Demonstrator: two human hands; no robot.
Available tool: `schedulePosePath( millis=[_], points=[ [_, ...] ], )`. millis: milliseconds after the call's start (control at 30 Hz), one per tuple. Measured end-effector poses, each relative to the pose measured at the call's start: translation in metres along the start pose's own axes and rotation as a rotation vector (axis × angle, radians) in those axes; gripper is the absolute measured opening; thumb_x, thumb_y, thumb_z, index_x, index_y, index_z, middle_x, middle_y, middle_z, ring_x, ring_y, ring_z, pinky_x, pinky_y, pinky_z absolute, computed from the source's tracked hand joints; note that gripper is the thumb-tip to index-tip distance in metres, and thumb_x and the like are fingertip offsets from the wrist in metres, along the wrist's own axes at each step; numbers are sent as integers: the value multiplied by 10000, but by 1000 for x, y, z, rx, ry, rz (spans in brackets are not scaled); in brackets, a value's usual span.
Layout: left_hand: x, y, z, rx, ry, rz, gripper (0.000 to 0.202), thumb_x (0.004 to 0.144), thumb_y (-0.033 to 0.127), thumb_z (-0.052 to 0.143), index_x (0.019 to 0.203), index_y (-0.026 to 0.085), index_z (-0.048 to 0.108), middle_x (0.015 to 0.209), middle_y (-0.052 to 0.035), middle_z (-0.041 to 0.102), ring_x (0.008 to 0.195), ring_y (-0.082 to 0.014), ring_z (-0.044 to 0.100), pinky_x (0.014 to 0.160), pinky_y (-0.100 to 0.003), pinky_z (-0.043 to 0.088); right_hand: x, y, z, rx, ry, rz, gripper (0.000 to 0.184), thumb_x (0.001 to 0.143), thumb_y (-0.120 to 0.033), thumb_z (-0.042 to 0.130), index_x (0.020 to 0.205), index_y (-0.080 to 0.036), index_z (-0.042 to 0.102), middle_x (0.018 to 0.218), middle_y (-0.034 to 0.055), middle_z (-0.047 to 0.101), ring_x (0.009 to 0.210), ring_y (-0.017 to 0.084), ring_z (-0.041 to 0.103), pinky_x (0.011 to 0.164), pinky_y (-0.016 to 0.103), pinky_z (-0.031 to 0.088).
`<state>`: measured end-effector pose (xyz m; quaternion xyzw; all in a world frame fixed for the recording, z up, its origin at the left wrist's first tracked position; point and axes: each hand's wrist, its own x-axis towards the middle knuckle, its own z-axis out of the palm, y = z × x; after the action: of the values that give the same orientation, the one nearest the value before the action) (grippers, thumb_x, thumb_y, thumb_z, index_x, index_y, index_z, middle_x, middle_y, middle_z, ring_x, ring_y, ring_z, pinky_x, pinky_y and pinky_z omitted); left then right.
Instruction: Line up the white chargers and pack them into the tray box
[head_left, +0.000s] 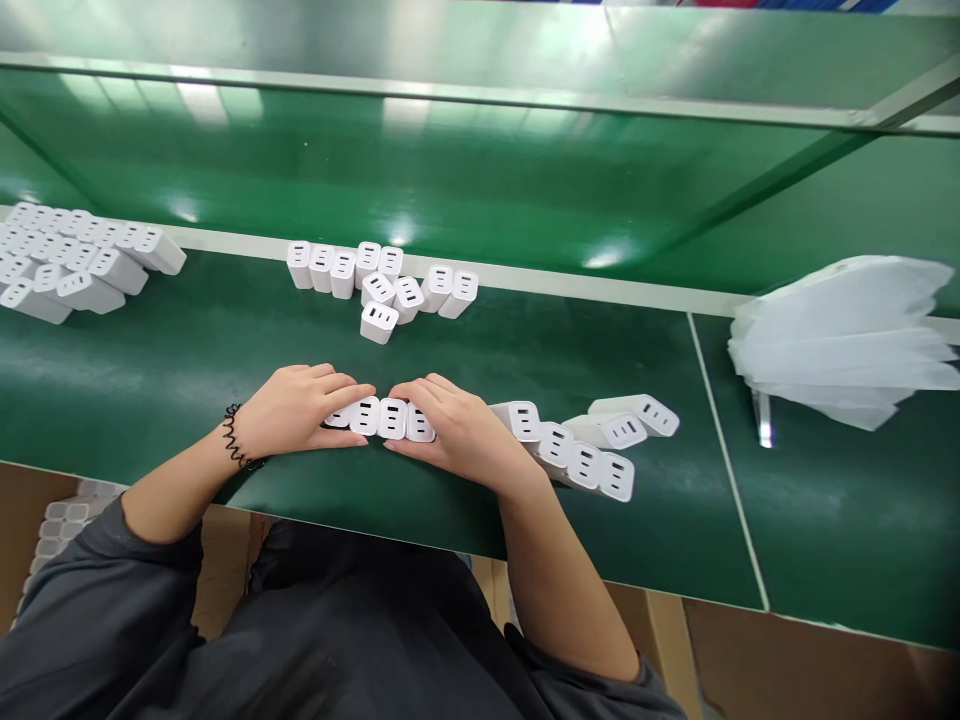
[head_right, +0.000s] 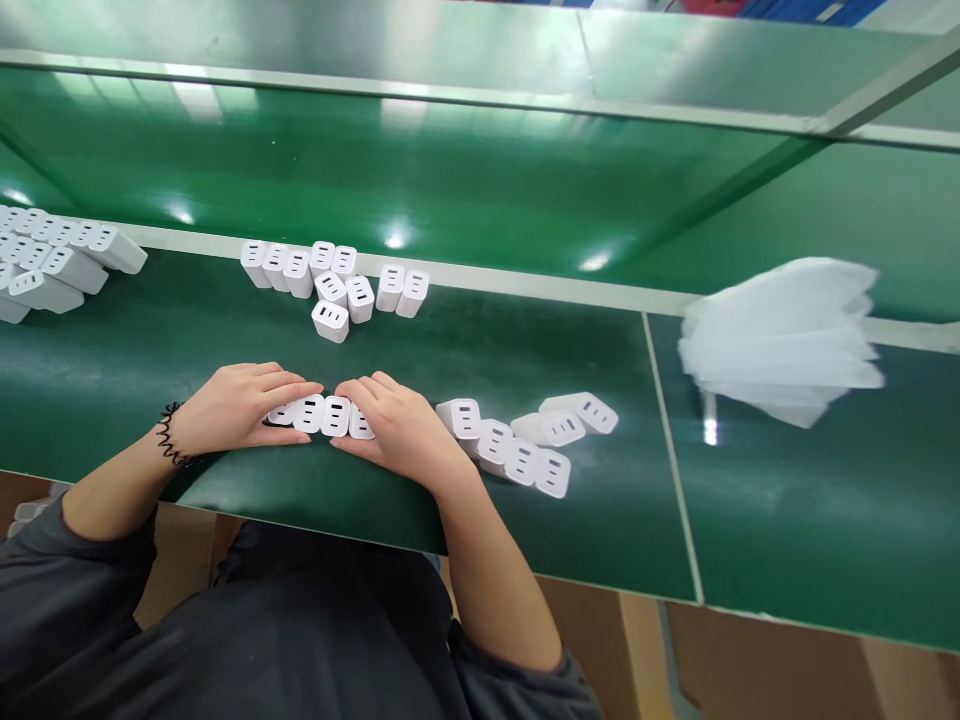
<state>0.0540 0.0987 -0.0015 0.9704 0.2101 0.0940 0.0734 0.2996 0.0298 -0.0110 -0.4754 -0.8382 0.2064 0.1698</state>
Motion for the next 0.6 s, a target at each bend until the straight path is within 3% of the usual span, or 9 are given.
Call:
schedulePosePath(
  millis=[233, 467, 600],
  points=[
    [-3, -11, -20, -179, -12, -87, 802, 836, 813, 418, 1327, 198, 575, 1204, -87, 691, 975, -212, 665, 795, -310, 502, 0, -2, -1, 13, 15, -13, 341, 889, -351, 671, 1155, -193, 527, 1109, 86, 672, 977, 266, 624, 805, 410, 536],
    [-11, -41, -41, -332, 15, -385, 707, 940, 727, 255, 1236, 209, 635, 1178, -68, 697, 946, -191, 662, 839, -303, 497, 2, -4, 1, -6, -10, -30, 408, 903, -403, 651, 1228, -203, 506, 1168, 87, 669, 1018, 265, 642, 834, 417, 548],
    [-9, -43, -39, -342, -48, -429, 631, 961, 655, 283, 1199, 204, 653, 1160, -59, 700, 932, -186, 658, 821, -291, 500, 3, -5, 3, -8, -5, -27, 364, 925, -406, 613, 1220, -214, 523, 1160, 85, 680, 1014, 263, 652, 835, 410, 550]
  ],
)
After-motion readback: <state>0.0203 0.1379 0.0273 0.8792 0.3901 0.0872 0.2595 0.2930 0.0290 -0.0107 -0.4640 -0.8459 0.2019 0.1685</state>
